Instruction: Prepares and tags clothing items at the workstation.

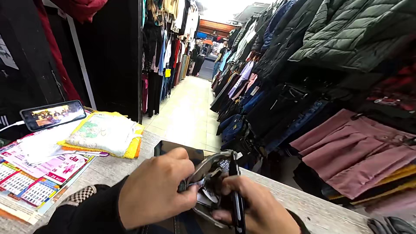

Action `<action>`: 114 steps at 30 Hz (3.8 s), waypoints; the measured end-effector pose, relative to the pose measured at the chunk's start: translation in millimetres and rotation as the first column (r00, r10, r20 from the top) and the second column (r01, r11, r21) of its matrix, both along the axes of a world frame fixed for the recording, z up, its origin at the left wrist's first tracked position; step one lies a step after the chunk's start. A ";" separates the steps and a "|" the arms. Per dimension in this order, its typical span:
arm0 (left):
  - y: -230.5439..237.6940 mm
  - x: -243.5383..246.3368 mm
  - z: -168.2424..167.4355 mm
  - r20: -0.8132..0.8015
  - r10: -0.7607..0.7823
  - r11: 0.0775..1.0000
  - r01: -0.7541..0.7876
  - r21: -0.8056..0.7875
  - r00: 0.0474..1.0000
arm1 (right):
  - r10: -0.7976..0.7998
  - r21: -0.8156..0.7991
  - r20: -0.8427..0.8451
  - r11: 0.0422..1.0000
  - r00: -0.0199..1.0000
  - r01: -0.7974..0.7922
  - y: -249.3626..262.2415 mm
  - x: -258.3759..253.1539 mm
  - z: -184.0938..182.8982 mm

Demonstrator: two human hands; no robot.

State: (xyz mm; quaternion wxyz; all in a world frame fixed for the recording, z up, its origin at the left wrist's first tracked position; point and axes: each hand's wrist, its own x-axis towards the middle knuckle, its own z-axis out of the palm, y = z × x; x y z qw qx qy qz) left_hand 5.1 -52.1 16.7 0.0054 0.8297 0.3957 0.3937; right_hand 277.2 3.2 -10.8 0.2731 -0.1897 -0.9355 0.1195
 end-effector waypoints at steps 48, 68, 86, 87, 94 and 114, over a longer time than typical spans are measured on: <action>56.4 1.8 -4.4 0.275 0.064 0.603 0.182 -0.777 0.959 | -0.388 -0.647 -0.585 0.753 0.712 -0.121 40.6 -52.1 -34.4; 55.1 -0.9 -8.3 0.293 -0.006 0.649 0.227 -0.726 0.956 | -0.247 -0.495 -0.569 0.865 0.784 -0.087 35.1 -50.9 -43.3; 54.3 -2.3 -9.4 0.302 -0.004 0.659 0.230 -0.716 0.953 | -0.288 -0.434 -0.585 0.901 0.758 0.007 37.9 -48.6 -48.5; 54.4 -2.1 -9.2 0.301 -0.004 0.660 0.228 -0.716 0.954 | -0.286 -0.430 -0.586 0.903 0.758 0.008 38.0 -48.4 -48.5; 54.2 -1.5 -9.1 0.307 0.005 0.660 0.227 -0.717 0.952 | -0.251 -0.428 -0.621 0.902 0.743 -0.053 35.8 -47.3 -48.2; 53.9 -0.9 -7.4 0.279 0.017 0.650 0.202 -0.732 0.960 | -0.296 -0.430 -0.587 0.903 0.753 0.019 40.6 -49.8 -45.9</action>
